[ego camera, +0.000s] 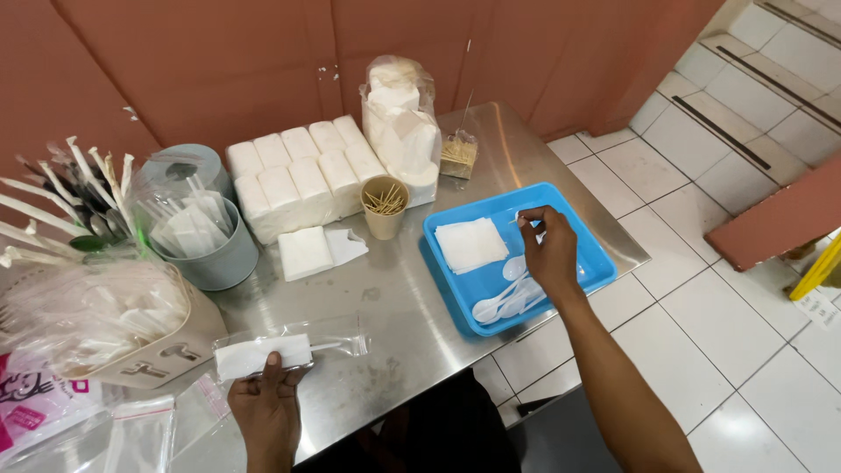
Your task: The person folds a paper napkin, places a plastic spoon and a toothpick on it, and then inserts the bundle into a clear plastic bag and seals it.
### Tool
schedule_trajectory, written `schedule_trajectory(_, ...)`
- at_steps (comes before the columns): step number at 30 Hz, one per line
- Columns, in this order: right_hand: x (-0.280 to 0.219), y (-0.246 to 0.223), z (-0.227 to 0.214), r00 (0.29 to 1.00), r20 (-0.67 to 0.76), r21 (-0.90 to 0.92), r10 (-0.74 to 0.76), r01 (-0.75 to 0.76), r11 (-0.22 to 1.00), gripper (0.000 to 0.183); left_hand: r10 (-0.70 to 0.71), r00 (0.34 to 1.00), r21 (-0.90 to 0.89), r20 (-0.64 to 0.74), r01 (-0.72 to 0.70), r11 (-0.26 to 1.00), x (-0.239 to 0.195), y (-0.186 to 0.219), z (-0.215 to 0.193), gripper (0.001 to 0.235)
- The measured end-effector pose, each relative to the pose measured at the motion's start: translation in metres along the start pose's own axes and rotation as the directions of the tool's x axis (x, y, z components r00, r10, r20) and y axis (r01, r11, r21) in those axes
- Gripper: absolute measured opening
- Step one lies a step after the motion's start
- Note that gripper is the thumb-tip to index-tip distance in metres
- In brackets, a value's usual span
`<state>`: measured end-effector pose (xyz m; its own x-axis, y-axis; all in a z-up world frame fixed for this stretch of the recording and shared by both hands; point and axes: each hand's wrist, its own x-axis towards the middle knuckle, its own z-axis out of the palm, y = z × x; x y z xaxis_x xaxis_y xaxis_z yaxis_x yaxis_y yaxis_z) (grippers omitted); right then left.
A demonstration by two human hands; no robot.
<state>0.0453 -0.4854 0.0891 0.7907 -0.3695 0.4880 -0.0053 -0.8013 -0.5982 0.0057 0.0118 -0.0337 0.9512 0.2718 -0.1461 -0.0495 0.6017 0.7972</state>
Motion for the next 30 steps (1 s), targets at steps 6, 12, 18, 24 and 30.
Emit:
schedule_trajectory(6,-0.067,-0.094,0.026,0.947,0.279,0.551,0.157,-0.292,0.782,0.011,0.01,1.0,-0.015,-0.017,-0.01,1.0,0.0,-0.002,0.003,0.025)
schedule_trajectory(12,-0.123,-0.14,0.061,0.909,0.416,0.668,0.042,-0.337,0.663,0.01,-0.001,0.999,-0.058,-0.038,-0.002,0.998,0.002,-0.004,-0.002,0.022)
schedule_trajectory(18,-0.139,-0.158,0.094,0.934,0.355,0.6,0.028,-0.251,0.76,0.01,-0.011,0.996,-0.201,-0.089,-0.007,0.98,-0.003,0.013,0.016,0.04)
schedule_trajectory(24,-0.144,-0.201,0.101,0.912,0.409,0.615,-0.005,-0.272,0.74,0.011,-0.05,0.996,-0.213,-0.069,0.034,0.976,0.005,-0.007,-0.003,0.035)
schedule_trajectory(30,-0.147,-0.216,0.118,0.86,0.51,0.595,-0.006,-0.348,0.725,0.012,-0.055,0.998,-0.147,-0.005,0.053,0.988,0.028,-0.052,-0.034,0.022)
